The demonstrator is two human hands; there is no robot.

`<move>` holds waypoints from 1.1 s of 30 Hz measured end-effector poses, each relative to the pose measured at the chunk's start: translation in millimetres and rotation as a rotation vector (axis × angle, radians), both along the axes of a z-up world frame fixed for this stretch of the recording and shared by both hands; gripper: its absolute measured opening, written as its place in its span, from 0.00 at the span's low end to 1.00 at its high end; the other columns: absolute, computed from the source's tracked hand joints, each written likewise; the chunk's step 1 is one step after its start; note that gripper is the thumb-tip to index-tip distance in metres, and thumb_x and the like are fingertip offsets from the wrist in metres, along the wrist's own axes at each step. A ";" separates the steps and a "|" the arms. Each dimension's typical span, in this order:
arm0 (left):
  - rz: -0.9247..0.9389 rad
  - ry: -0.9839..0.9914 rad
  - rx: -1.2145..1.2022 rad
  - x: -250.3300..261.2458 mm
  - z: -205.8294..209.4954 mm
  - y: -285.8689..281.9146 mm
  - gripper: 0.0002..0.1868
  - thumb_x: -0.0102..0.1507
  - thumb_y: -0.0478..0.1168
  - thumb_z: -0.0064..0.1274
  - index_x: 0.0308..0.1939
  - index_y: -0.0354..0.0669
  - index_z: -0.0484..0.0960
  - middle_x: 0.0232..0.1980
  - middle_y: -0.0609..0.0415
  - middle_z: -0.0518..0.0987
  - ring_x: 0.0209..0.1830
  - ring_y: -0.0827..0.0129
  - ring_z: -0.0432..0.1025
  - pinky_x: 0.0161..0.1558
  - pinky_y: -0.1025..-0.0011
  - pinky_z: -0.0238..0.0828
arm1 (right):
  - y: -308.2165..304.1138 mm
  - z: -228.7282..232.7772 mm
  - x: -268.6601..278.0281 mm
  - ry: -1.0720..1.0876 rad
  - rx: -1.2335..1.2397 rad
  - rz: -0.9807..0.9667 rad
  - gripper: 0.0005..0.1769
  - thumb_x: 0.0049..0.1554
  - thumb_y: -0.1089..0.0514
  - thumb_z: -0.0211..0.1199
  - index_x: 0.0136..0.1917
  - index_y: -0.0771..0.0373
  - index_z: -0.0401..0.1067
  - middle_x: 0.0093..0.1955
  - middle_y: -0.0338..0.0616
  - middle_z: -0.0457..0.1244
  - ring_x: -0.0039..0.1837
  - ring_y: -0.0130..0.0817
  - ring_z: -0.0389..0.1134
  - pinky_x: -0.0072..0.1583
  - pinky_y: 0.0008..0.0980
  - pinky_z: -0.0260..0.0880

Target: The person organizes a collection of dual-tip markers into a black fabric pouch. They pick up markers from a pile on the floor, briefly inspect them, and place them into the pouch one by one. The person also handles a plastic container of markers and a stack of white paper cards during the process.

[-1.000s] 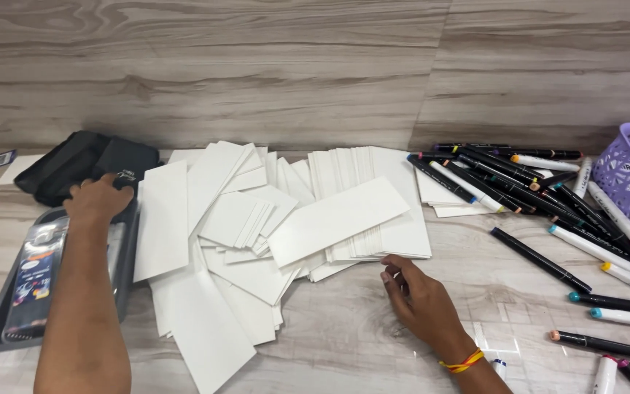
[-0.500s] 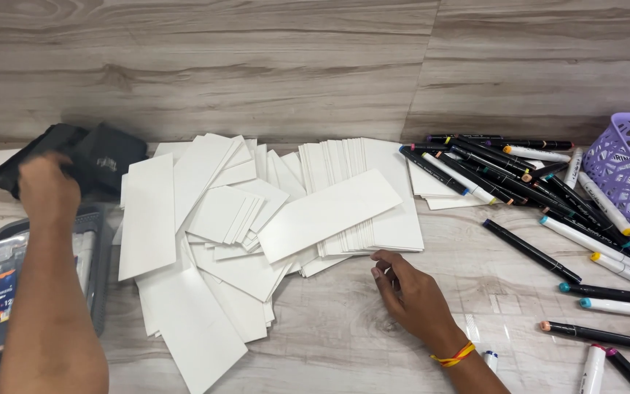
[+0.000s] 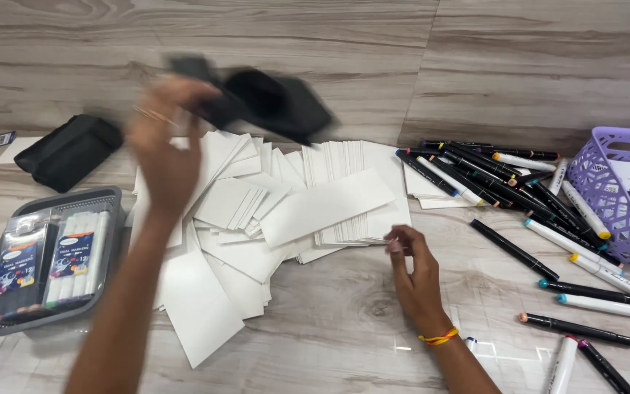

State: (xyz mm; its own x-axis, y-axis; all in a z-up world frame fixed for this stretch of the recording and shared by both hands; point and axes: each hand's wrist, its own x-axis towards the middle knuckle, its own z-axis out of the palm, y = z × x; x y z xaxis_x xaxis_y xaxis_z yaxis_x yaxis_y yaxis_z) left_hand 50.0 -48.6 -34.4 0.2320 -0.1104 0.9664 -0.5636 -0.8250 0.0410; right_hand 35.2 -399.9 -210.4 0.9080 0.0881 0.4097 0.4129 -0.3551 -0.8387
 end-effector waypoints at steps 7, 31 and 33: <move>-0.511 0.593 -0.387 -36.6 -111.9 -112.8 0.17 0.60 0.18 0.51 0.48 0.40 0.80 0.54 0.51 0.81 0.61 0.63 0.77 0.62 0.68 0.74 | -11.3 -5.0 11.2 -0.172 0.229 -0.124 0.37 0.69 0.41 0.37 0.85 0.59 0.41 0.82 0.48 0.47 0.79 0.41 0.52 0.76 0.43 0.54; -0.408 0.807 -0.508 -54.6 -177.4 -149.0 0.17 0.59 0.29 0.55 0.53 0.33 0.74 0.67 0.46 0.57 0.62 0.59 0.65 0.54 0.68 0.77 | -34.6 -6.5 16.3 -0.278 -0.127 -0.230 0.17 0.66 0.49 0.57 0.56 0.61 0.80 0.59 0.41 0.70 0.66 0.36 0.67 0.71 0.40 0.58; -0.378 0.838 -0.519 -55.5 -175.4 -148.6 0.17 0.59 0.27 0.51 0.52 0.34 0.75 0.69 0.48 0.58 0.63 0.59 0.67 0.56 0.68 0.78 | -33.3 -5.2 21.5 -0.238 -0.132 -0.186 0.19 0.66 0.51 0.58 0.63 0.64 0.76 0.64 0.45 0.67 0.69 0.38 0.62 0.69 0.40 0.57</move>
